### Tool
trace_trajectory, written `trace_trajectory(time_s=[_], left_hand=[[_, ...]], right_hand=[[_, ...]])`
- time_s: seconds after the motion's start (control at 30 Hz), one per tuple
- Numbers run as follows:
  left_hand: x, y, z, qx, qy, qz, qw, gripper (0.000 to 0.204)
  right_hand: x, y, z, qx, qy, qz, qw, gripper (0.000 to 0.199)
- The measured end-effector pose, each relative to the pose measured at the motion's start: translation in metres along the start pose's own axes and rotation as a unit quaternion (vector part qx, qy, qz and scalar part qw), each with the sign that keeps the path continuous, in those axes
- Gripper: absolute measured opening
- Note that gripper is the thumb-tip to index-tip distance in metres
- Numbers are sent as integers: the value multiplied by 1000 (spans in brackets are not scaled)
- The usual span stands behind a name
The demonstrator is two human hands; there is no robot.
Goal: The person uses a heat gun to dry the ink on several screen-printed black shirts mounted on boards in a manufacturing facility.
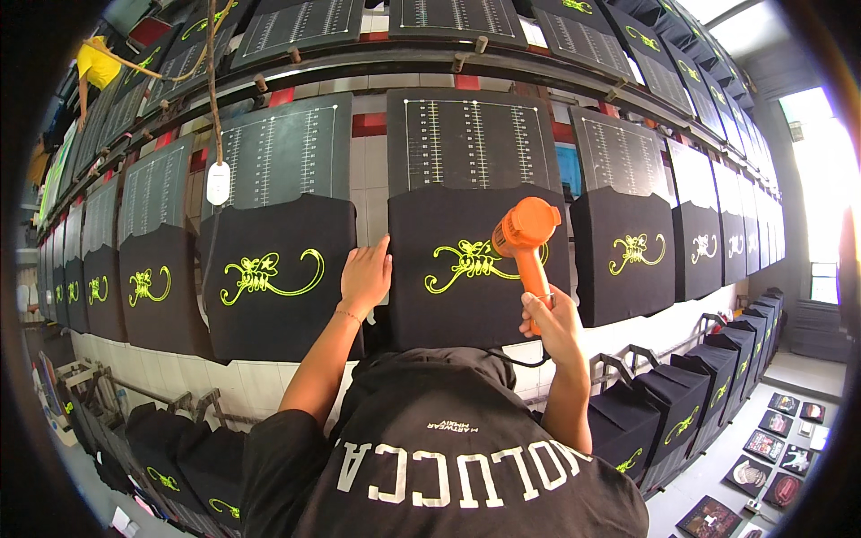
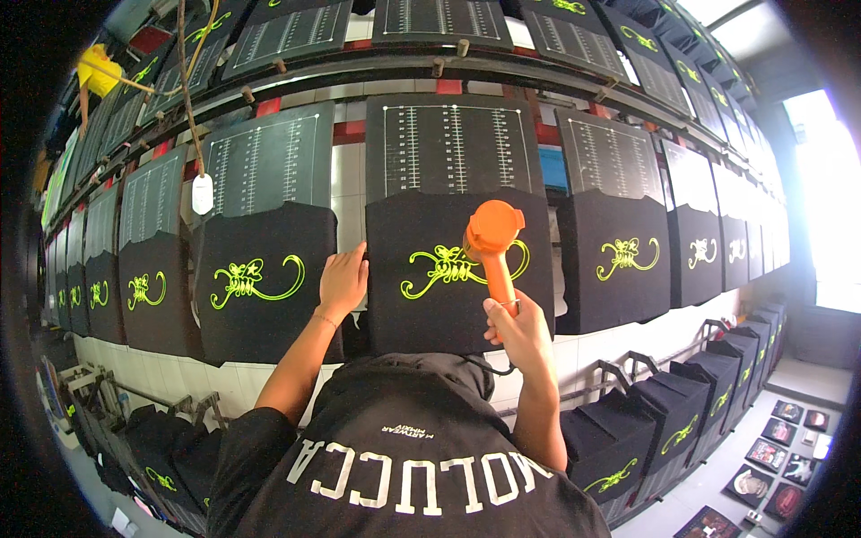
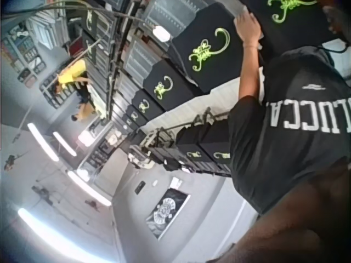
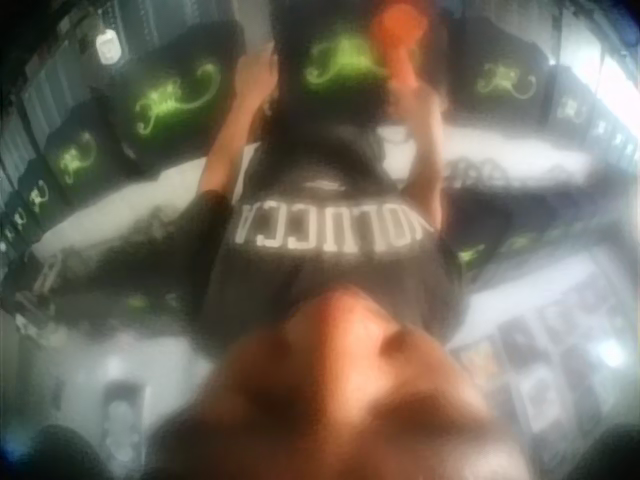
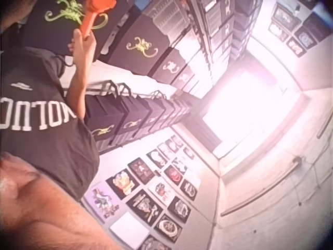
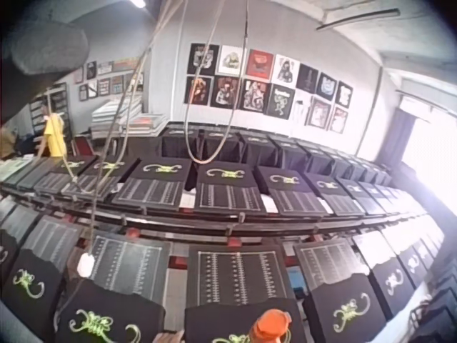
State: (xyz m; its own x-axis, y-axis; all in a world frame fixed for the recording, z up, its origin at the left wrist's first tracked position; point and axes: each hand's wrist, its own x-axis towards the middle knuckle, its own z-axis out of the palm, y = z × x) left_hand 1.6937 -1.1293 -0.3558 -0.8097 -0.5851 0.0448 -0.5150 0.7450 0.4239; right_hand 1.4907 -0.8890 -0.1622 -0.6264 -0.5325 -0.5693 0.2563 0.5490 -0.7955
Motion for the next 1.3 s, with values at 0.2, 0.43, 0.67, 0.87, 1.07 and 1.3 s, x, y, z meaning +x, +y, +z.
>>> trace_trajectory(time_s=[0.2, 0.43, 0.67, 0.87, 1.07, 1.3], left_hand=[[0, 1, -3, -8, -7, -7, 1000, 36], [0, 0, -2, -5, -2, -3, 1000, 38], [0, -2, 1, -7, 14, 9, 1000, 38], [-1, -4, 1, -1, 14, 15, 1000, 38], [-2, -4, 2, 1, 15, 13, 1000, 39], [-3, -2, -1, -14, -3, 7, 1000, 42]], right_hand=[[6, 1, 9, 11, -12, -6, 1000, 25], [6, -2, 16, -12, -23, -2, 1000, 28], [11, -9, 25, -17, -52, -19, 998, 29], [15, -10, 30, -21, -67, -27, 997, 30], [7, -11, 33, -29, -51, -29, 998, 31], [5, 0, 27, -48, 14, -24, 998, 28]])
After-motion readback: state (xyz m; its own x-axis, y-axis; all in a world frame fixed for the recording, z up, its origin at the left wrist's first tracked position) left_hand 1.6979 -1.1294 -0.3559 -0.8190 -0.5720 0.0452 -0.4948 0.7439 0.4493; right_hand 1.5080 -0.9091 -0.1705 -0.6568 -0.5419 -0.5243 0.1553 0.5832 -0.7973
